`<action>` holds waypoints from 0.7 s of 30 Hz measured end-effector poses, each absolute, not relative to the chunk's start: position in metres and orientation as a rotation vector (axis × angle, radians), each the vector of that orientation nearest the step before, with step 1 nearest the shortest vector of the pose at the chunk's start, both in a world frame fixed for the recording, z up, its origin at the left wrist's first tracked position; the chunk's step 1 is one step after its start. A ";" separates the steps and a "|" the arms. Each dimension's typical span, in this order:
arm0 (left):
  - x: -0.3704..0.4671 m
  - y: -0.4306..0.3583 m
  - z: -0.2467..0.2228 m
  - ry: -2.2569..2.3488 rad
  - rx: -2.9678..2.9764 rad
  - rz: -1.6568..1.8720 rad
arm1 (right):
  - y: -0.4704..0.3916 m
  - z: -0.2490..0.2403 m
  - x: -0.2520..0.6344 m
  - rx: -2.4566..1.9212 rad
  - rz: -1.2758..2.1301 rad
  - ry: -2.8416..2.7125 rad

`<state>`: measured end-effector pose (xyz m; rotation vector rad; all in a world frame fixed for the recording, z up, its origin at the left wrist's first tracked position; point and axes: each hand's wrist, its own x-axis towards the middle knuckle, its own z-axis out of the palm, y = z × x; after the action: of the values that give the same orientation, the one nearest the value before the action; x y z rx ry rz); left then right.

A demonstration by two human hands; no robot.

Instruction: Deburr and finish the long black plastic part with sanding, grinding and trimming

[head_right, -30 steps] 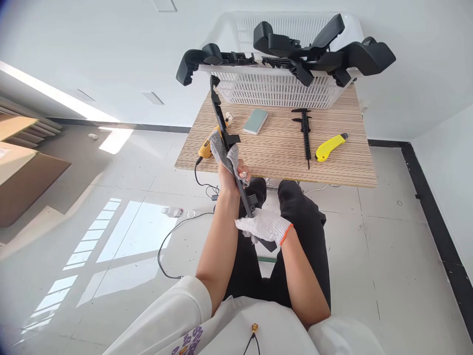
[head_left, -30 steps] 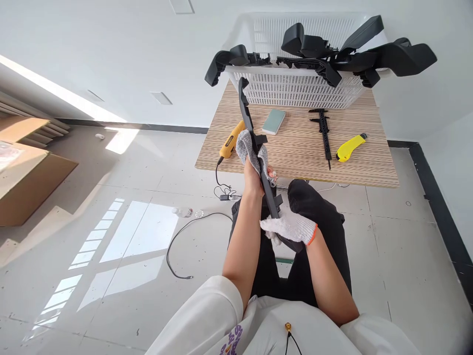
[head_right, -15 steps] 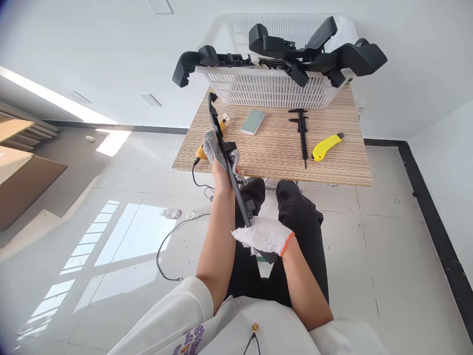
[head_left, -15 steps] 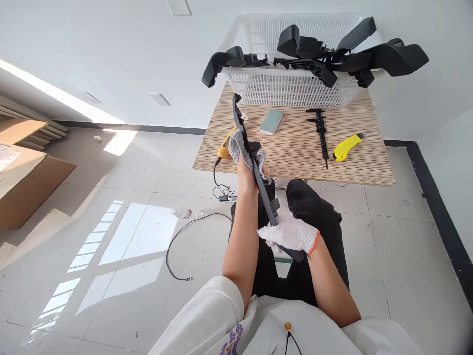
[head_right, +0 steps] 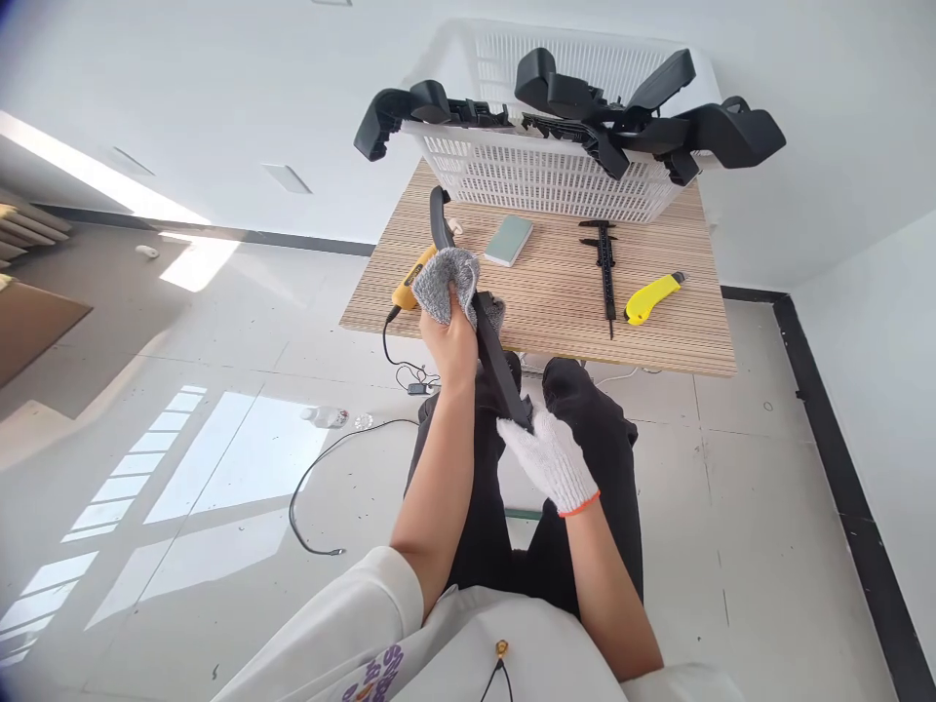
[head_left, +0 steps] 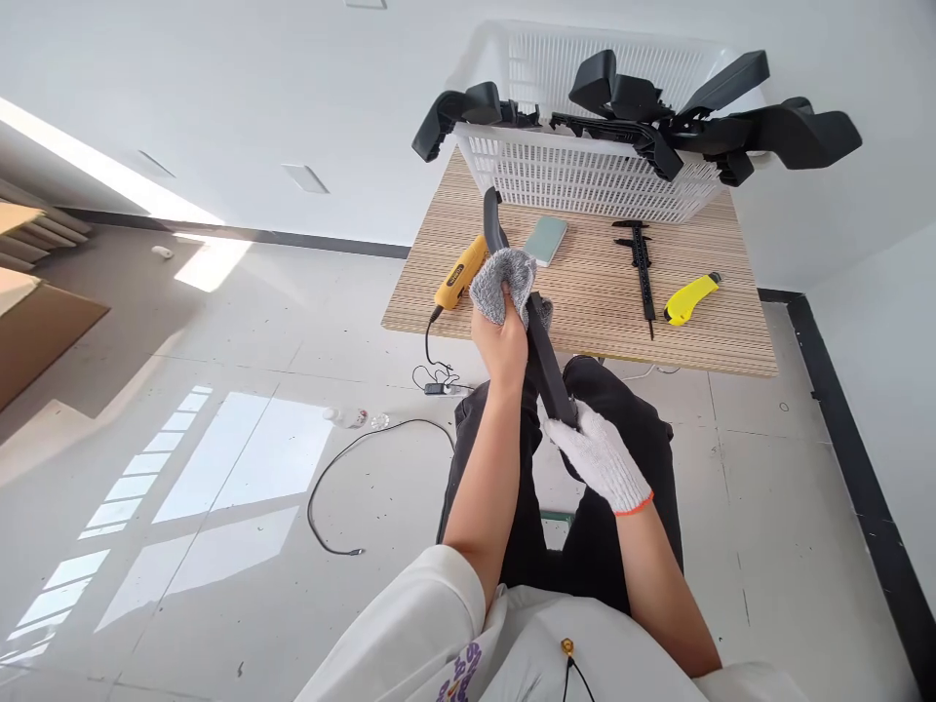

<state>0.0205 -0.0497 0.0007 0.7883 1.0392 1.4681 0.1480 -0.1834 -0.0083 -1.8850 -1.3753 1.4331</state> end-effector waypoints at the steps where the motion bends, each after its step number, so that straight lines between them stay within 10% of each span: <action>1: 0.021 -0.050 0.000 1.079 0.831 1.601 | -0.181 -0.011 0.141 -1.854 1.417 -1.319; 21: -0.017 -0.039 0.000 0.910 0.669 1.679 | -0.190 -0.044 0.127 -1.982 1.314 -1.283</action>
<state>-0.0171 -0.0391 0.0003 0.6689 0.9095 1.6786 0.1272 -0.1905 -0.0437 -1.9824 -1.2831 1.3137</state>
